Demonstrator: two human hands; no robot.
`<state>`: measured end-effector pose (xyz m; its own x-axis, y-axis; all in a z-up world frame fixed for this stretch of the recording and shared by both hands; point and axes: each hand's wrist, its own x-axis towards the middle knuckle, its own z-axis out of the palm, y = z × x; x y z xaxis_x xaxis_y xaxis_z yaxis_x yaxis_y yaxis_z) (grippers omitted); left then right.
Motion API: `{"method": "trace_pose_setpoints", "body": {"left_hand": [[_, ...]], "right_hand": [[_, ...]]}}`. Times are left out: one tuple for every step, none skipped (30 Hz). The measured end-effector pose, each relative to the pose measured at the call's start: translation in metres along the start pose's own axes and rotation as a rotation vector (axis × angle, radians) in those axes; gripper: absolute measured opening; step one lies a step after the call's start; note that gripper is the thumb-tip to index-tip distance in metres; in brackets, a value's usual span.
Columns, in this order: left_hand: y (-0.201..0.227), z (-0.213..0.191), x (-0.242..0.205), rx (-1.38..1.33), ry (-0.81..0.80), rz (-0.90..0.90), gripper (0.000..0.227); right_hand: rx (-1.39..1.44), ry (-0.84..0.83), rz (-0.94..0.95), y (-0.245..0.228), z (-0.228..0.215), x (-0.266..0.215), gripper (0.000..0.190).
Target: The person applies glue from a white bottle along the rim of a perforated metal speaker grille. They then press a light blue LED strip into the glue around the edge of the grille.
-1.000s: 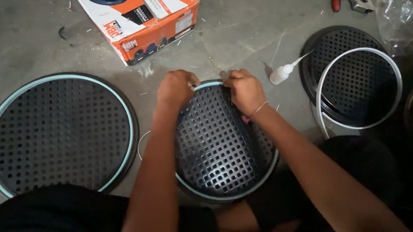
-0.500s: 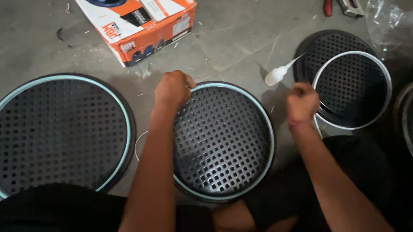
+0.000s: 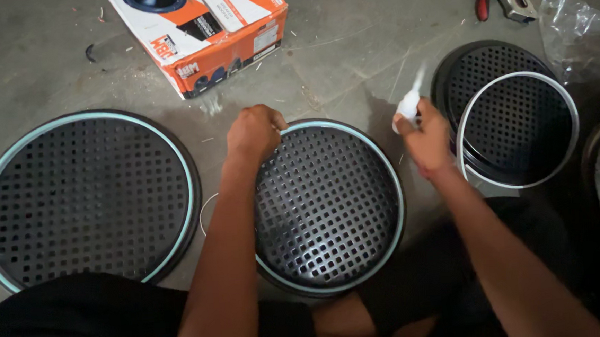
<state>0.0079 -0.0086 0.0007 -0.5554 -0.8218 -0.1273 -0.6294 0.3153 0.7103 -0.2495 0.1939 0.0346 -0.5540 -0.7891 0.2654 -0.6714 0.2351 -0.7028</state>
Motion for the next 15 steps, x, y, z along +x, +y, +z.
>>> {"method": "trace_pose_setpoints", "body": {"left_hand": [[-0.001, 0.001, -0.001, 0.007, 0.002, 0.015, 0.023], [-0.001, 0.002, -0.001, 0.015, 0.004, 0.032, 0.023], [-0.002, 0.003, -0.001, 0.023, 0.007, 0.050, 0.023], [-0.002, 0.003, 0.000, 0.029, 0.013, 0.052, 0.024], [-0.002, 0.003, 0.000, 0.034, 0.018, 0.054, 0.026], [-0.001, 0.004, 0.001, 0.040, 0.025, 0.057, 0.027], [-0.002, 0.003, 0.000, 0.046, 0.038, 0.060, 0.025], [-0.002, 0.004, 0.000, 0.050, 0.051, 0.062, 0.024], [-0.003, 0.005, -0.001, 0.054, 0.064, 0.064, 0.022], [-0.003, 0.006, -0.002, 0.051, 0.051, 0.051, 0.023], [-0.002, 0.006, -0.002, 0.048, 0.037, 0.038, 0.024], [-0.001, 0.005, -0.001, 0.046, 0.026, 0.027, 0.026], [0.000, 0.005, 0.000, 0.049, 0.016, 0.024, 0.026], [0.000, 0.004, 0.000, 0.054, 0.008, 0.016, 0.026], [0.000, 0.003, 0.000, 0.058, -0.001, 0.009, 0.026]], "right_hand": [[-0.017, -0.064, -0.014, -0.007, -0.006, -0.008, 0.028], [-0.116, -0.084, -0.127, -0.016, -0.012, -0.018, 0.033], [-0.214, -0.105, -0.240, -0.025, -0.017, -0.029, 0.039], [-0.310, -0.125, -0.353, -0.035, -0.021, -0.039, 0.045], [-0.346, -0.172, -0.297, -0.044, -0.026, -0.050, 0.042], [-0.382, -0.217, -0.242, -0.054, -0.030, -0.060, 0.038], [-0.419, -0.263, -0.186, -0.061, -0.032, -0.067, 0.034], [-0.462, -0.259, -0.198, -0.067, -0.033, -0.070, 0.032], [-0.506, -0.254, -0.211, -0.071, -0.033, -0.073, 0.031], [-0.551, -0.249, -0.222, -0.074, -0.033, -0.074, 0.029], [-0.581, -0.250, -0.194, -0.077, -0.031, -0.073, 0.027], [-0.610, -0.248, -0.169, -0.079, -0.029, -0.071, 0.025], [-0.639, -0.246, -0.143, -0.082, -0.028, -0.069, 0.024], [-0.667, -0.247, -0.167, -0.084, -0.026, -0.067, 0.024], [-0.695, -0.249, -0.191, -0.085, -0.024, -0.066, 0.025]]}}
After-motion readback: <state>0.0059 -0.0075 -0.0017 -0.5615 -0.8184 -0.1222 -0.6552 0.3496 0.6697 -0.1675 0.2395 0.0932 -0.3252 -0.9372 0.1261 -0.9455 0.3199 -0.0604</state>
